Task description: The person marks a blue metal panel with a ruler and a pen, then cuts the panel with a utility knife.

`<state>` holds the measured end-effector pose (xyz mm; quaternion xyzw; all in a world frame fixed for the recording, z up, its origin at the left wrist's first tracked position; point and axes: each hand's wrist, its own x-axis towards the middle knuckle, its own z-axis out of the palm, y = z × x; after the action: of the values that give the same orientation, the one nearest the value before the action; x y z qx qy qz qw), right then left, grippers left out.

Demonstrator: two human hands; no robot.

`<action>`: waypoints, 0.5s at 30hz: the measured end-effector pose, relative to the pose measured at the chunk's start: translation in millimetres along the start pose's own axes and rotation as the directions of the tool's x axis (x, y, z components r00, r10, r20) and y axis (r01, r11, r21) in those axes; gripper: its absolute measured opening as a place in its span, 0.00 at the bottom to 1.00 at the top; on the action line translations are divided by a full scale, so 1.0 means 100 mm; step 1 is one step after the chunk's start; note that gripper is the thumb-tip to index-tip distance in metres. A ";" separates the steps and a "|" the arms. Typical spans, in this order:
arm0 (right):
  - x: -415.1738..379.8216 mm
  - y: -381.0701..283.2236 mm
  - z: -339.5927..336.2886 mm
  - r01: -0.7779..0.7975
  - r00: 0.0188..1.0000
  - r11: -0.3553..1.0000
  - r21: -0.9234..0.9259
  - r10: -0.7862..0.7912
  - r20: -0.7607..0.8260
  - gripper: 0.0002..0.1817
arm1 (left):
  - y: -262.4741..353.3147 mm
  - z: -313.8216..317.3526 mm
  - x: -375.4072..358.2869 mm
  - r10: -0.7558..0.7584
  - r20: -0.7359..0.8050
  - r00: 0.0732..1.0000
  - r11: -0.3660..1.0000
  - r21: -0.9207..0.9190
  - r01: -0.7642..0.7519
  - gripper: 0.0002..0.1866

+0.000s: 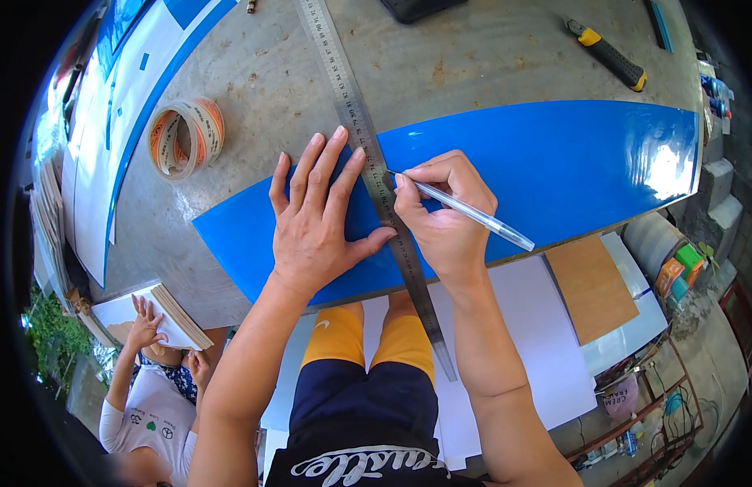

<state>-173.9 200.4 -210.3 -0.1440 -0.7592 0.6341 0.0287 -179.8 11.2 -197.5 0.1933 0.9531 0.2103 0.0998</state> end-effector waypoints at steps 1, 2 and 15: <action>0.00 0.00 0.00 -0.005 1.000 1.000 -0.001 0.005 -0.001 0.08 | 0.00 0.00 0.00 -0.001 0.003 1.000 1.000 -0.002 0.001 0.55; 0.00 -0.01 0.00 -0.008 1.000 1.000 -0.001 0.008 -0.002 0.08 | 0.00 0.00 0.00 -0.001 0.005 1.000 1.000 -0.003 0.001 0.55; 0.00 0.00 0.02 0.013 1.000 0.999 -0.039 -0.014 -0.025 0.09 | 0.00 0.00 0.00 -0.003 0.003 1.000 1.000 0.004 0.003 0.54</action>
<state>-174.5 198.3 -211.3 -0.1473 -0.7717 0.6174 0.0396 -179.7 11.1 -197.7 0.1924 0.9536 0.2082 0.1012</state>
